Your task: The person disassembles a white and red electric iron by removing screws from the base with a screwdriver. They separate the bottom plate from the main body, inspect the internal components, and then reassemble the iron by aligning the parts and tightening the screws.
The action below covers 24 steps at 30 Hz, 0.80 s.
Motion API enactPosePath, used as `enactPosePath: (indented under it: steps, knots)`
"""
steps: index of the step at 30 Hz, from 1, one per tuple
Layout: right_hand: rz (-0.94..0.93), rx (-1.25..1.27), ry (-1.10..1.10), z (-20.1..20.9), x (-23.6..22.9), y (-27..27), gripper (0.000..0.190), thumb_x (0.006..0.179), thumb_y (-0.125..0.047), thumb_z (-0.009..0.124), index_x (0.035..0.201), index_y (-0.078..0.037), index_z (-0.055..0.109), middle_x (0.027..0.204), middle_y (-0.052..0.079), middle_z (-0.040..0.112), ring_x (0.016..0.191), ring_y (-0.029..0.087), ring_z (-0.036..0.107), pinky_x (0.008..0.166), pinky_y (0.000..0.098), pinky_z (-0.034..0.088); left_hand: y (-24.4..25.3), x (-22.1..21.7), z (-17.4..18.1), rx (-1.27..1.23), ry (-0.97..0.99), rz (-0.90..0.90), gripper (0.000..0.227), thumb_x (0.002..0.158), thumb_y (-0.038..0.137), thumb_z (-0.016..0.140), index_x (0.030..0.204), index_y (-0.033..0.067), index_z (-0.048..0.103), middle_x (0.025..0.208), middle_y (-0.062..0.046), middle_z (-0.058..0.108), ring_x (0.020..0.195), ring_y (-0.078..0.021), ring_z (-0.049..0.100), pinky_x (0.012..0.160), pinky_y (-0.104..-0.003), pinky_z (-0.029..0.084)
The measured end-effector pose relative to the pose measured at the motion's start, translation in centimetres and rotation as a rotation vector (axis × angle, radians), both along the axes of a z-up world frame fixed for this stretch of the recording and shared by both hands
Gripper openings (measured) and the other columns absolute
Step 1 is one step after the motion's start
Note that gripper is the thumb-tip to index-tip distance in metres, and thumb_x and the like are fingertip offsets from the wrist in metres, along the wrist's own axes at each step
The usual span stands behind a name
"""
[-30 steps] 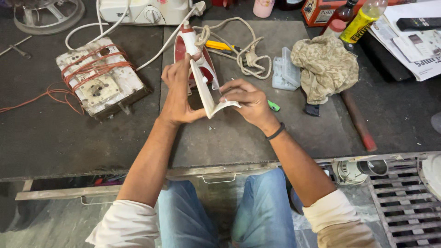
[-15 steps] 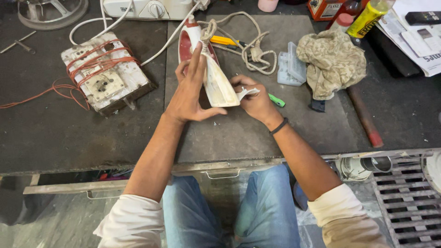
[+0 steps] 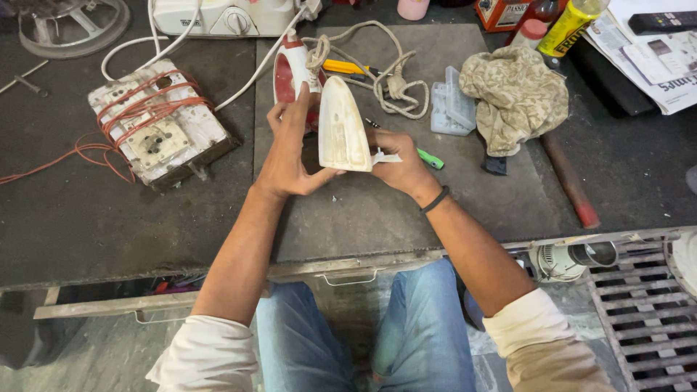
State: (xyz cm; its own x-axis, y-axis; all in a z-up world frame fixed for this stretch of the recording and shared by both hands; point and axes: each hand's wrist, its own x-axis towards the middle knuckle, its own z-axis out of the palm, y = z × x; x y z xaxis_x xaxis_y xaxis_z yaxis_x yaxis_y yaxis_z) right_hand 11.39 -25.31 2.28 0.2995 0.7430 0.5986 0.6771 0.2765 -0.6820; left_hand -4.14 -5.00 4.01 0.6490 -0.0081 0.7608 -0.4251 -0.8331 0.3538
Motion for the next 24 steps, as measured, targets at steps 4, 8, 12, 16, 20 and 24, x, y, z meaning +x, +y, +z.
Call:
enactPosePath:
  steps: [4,8,12,16,20,24]
  knots:
    - [-0.004,-0.019,-0.020,-0.8,0.6,0.0,0.027,0.083,-0.002,0.084,0.108,-0.003,0.073,0.108,0.011,0.076,0.099,0.019,0.074,0.087,0.0316,0.057,-0.2,0.0,0.4,0.035,-0.035,-0.017,0.132,0.067,0.059,0.089,0.161,-0.0034,0.020,0.154,-0.022,0.047,0.144,-0.0344,0.046,0.118,-0.047,0.019]
    - [-0.012,-0.040,0.048,-1.5,0.8,0.2,0.026,0.086,-0.004,0.081,0.110,-0.004,0.074,0.110,0.011,0.078,0.101,0.019,0.076,0.087,0.0317,0.059,-1.0,-0.1,0.5,-0.007,0.052,-0.023,0.126,0.067,0.049,0.091,0.162,-0.0031,0.027,0.146,-0.017,0.055,0.136,-0.0285,0.054,0.115,-0.044,0.023]
    - [-0.021,-0.055,0.031,-1.4,0.7,0.2,0.030,0.083,-0.008,0.084,0.111,-0.004,0.074,0.110,0.012,0.078,0.102,0.021,0.076,0.086,0.0324,0.059,-1.2,0.5,0.2,-0.018,0.094,0.040,0.130,0.053,0.044,0.091,0.159,-0.0014,0.031,0.135,-0.016,0.058,0.130,-0.0288,0.054,0.114,-0.045,0.025]
    - [-0.028,-0.068,0.030,-0.6,0.3,0.3,0.035,0.078,-0.010,0.088,0.109,-0.004,0.075,0.107,0.012,0.079,0.099,0.021,0.077,0.086,0.0329,0.060,-1.1,0.9,-0.4,0.034,0.016,0.076,0.135,0.054,0.049,0.094,0.161,-0.0009,0.028,0.132,-0.016,0.057,0.129,-0.0308,0.054,0.113,-0.045,0.025]
    - [-0.076,-0.073,-0.006,0.3,-0.4,0.3,0.042,0.072,-0.012,0.089,0.110,-0.003,0.074,0.106,0.012,0.078,0.100,0.022,0.077,0.085,0.0335,0.059,-1.0,1.1,-0.6,0.035,0.011,0.096,0.135,0.054,0.050,0.093,0.160,-0.0024,0.028,0.127,-0.015,0.057,0.125,-0.0305,0.055,0.111,-0.045,0.026]
    - [-0.030,-0.084,0.025,0.7,-0.5,0.5,0.037,0.077,-0.012,0.087,0.111,-0.004,0.075,0.109,0.010,0.079,0.102,0.020,0.078,0.088,0.0334,0.060,-1.0,1.1,-0.6,0.018,0.044,0.107,0.134,0.054,0.050,0.092,0.159,-0.0041,0.028,0.125,-0.015,0.058,0.122,-0.0292,0.056,0.111,-0.046,0.027]
